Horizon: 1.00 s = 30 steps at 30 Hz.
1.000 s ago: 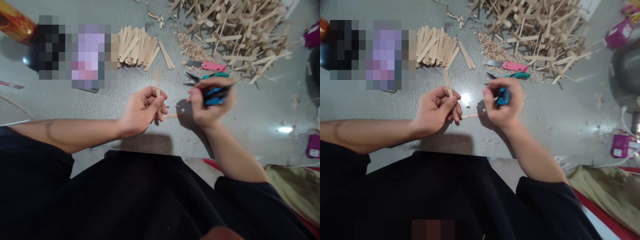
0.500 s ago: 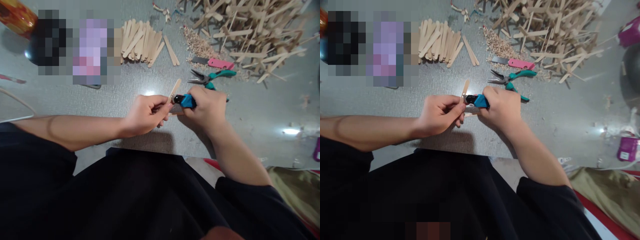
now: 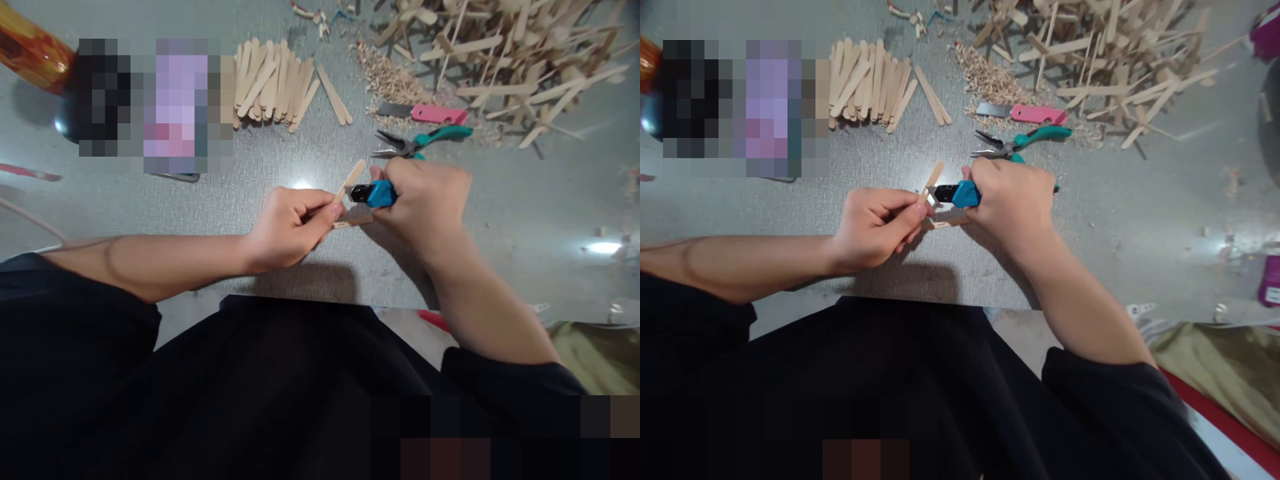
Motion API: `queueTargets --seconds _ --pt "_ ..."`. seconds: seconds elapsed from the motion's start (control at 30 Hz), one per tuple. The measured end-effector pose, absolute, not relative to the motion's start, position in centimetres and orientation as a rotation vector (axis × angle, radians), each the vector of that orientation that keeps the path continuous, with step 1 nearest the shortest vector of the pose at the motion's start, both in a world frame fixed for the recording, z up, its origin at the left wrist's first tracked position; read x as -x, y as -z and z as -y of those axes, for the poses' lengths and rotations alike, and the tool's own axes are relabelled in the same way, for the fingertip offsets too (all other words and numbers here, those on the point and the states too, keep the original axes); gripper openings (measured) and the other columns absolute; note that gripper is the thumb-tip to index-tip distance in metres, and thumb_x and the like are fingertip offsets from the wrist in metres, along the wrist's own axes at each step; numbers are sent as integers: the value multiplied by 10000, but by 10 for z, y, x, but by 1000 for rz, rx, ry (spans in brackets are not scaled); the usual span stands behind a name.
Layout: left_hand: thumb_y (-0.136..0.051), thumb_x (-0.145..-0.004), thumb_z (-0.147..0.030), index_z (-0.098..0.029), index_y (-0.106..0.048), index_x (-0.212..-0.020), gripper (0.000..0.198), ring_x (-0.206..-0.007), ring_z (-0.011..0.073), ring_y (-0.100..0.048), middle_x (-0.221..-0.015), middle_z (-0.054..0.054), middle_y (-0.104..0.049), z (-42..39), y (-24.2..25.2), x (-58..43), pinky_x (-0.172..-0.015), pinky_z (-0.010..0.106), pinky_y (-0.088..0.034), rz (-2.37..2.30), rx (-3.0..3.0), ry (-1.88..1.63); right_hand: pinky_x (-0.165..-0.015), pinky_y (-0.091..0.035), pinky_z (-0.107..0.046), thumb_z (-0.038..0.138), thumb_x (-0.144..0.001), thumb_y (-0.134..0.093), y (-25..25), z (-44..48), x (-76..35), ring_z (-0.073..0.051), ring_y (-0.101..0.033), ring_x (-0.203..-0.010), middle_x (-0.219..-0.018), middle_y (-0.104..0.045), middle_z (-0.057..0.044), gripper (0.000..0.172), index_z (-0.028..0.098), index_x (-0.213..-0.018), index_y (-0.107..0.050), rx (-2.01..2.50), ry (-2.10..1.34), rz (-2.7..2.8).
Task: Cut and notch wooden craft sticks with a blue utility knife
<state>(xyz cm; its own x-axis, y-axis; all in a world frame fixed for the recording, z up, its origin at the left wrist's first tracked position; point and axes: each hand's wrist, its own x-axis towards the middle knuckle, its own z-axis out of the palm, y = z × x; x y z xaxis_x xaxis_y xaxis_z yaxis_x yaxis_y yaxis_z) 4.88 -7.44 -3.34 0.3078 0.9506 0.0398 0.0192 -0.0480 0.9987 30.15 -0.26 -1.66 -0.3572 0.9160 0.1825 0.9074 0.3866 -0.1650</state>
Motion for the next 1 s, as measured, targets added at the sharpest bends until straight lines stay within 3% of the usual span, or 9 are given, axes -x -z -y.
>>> queueTargets --seconds 0.1,0.13,0.33,0.53,0.73,0.9,1.0 --pt "-777 -1136 -347 -196 -788 -839 334 -447 91 -525 -572 -9 -625 78 31 -49 -423 237 -393 -931 -1323 -908 -696 -213 -446 334 -847 -787 10 -11 -317 -204 -385 -649 -672 -517 -36 469 318 -782 -324 1787 113 2150" --pt "-798 -1125 -339 -188 -806 -874 293 -435 85 -528 -578 -12 -637 79 30 -49 -415 229 -393 -927 -1288 -884 -704 -219 -451 313 -840 -795 9 -15 -322 -207 -387 -660 -671 -479 -28 500 324 -790 -298 1818 141 2093" --pt "-890 -1101 -493 -173 -806 -959 360 -420 78 -543 -575 -38 -622 74 31 -54 -428 221 -476 -1037 -1090 -972 -704 -240 -447 386 -961 -734 13 -3 -312 -238 -479 -682 -668 -501 -37 450 312 -793 -323 1596 -131 2288" --pt "-875 -1095 -635 -206 -708 -831 531 -426 70 -544 -597 -20 -637 72 33 -58 -402 206 -417 -1019 -1154 -1004 -692 -216 -438 488 -1011 -712 19 10 -294 -268 -548 -675 -677 -593 -64 414 305 -769 -431 1583 -352 2425" --pt "-832 -1131 -600 -210 -715 -844 499 -431 70 -546 -607 -20 -636 74 36 -57 -401 195 -418 -1006 -1203 -1016 -662 -191 -431 517 -1035 -704 19 6 -297 -256 -553 -643 -652 -609 -55 406 300 -765 -491 1573 -307 2495" --pt "-750 -1191 -457 -206 -683 -769 495 -453 64 -549 -615 -11 -634 77 38 -56 -432 201 -433 -998 -1255 -1023 -675 -210 -427 467 -1038 -701 18 5 -299 -270 -568 -671 -699 -648 -74 336 292 -787 -561 1630 -225 2498" --pt "-760 -1191 -451 -203 -749 -834 435 -450 78 -565 -619 -5 -659 77 36 -56 -434 220 -449 -1017 -1235 -1014 -683 -223 -430 447 -1020 -705 19 3 -302 -279 -562 -684 -707 -653 -83 280 292 -813 -598 1683 -160 2455"
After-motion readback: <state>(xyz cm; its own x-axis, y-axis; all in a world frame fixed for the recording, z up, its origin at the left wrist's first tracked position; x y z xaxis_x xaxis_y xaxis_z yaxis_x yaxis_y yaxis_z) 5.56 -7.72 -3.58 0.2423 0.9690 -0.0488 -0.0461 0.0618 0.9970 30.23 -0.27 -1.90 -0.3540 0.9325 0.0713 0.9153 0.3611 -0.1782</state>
